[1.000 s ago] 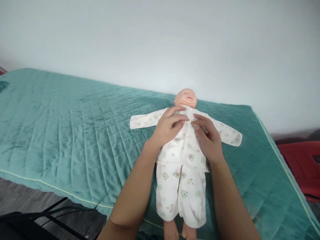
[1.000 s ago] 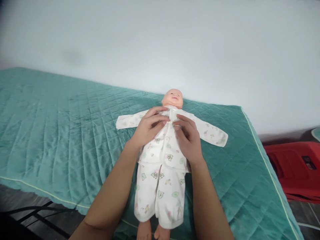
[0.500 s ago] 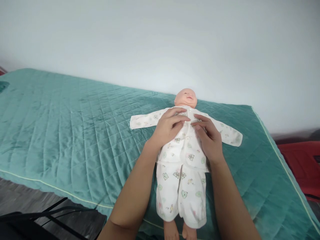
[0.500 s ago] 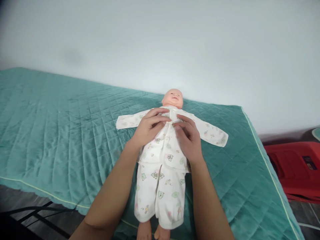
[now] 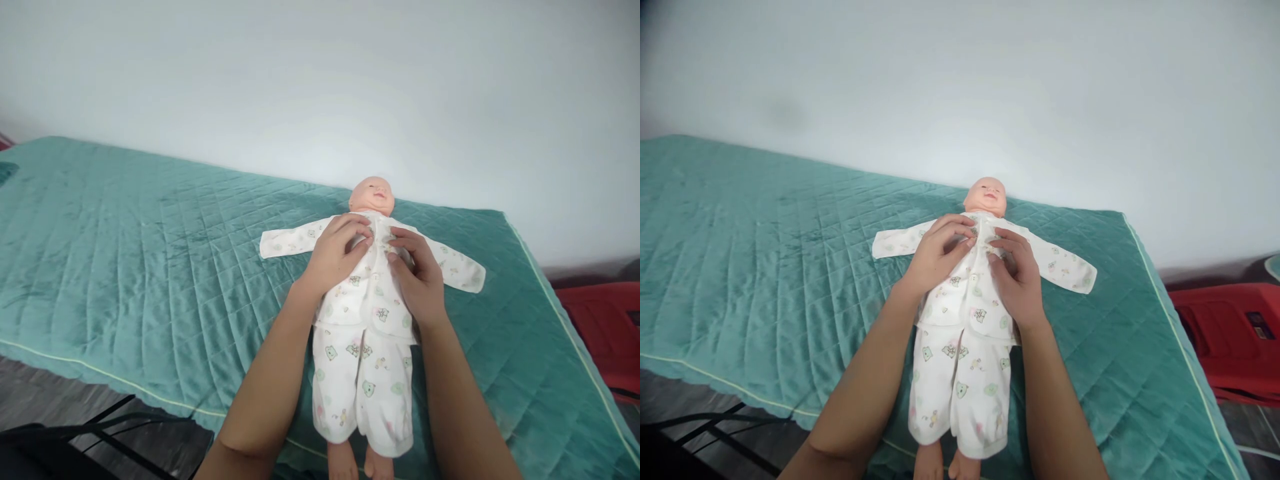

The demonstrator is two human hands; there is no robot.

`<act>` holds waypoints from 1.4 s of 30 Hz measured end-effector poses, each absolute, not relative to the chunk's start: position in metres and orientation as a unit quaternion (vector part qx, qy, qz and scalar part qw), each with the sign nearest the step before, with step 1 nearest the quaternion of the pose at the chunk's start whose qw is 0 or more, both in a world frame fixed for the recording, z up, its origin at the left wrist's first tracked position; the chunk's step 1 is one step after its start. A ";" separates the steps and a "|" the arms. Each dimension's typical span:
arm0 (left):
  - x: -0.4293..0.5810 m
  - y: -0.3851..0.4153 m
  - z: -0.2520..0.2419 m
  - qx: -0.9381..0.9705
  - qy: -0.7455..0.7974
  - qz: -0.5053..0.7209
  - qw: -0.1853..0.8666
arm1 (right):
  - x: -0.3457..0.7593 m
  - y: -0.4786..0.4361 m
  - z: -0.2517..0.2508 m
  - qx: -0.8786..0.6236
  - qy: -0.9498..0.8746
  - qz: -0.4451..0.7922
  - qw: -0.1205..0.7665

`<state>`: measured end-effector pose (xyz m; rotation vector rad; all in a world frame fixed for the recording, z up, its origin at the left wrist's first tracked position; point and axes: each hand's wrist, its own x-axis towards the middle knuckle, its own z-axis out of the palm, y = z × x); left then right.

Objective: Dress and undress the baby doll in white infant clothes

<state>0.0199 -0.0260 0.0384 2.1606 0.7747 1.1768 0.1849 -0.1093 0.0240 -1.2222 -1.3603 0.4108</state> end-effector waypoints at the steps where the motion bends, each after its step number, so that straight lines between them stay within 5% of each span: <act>1: 0.020 -0.027 0.040 0.802 0.293 0.436 0.283 | 0.185 -0.110 0.024 -0.527 -0.594 0.169 0.584; 13: 0.020 -0.031 0.046 0.811 0.297 0.366 0.346 | 0.189 -0.109 0.024 -0.546 -0.639 0.172 0.514; 42: 0.030 -0.031 0.042 0.720 0.343 0.410 0.443 | 0.191 -0.108 0.024 -0.531 -0.676 0.151 0.487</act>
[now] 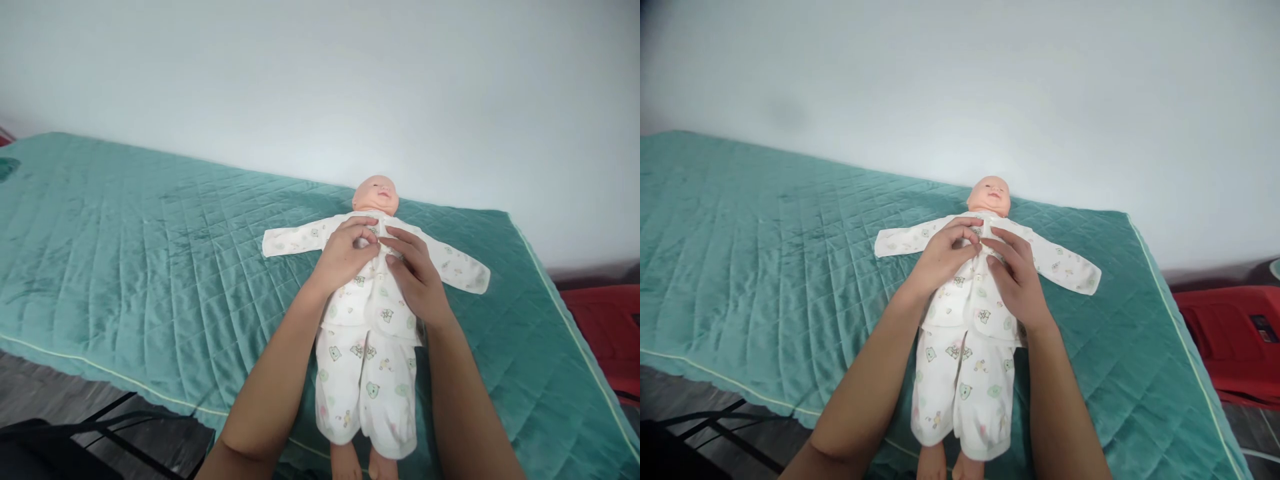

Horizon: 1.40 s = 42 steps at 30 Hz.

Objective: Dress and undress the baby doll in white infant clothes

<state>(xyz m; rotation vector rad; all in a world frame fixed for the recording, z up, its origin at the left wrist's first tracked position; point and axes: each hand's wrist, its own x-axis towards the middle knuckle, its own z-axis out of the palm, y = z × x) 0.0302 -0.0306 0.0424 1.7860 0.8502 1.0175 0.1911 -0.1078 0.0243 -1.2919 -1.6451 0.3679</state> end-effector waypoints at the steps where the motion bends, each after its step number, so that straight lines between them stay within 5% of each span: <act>1: 0.030 -0.030 0.042 0.721 0.340 0.410 0.443 | 0.191 -0.108 0.024 -0.532 -0.673 0.154 0.490; 11: 0.031 -0.028 0.036 0.726 0.313 0.470 0.391 | 0.188 -0.109 0.021 -0.539 -0.627 0.168 0.537; 17: 0.033 -0.029 0.035 0.801 0.315 0.430 0.272 | 0.188 -0.108 0.021 -0.524 -0.631 0.152 0.552; 29: 0.035 -0.029 0.036 0.828 0.382 0.339 0.229 | 0.187 -0.109 0.020 -0.537 -0.616 0.178 0.547; 42: 0.035 -0.030 0.035 0.814 0.401 0.338 0.248 | 0.193 -0.100 0.021 -0.559 -0.689 0.119 0.445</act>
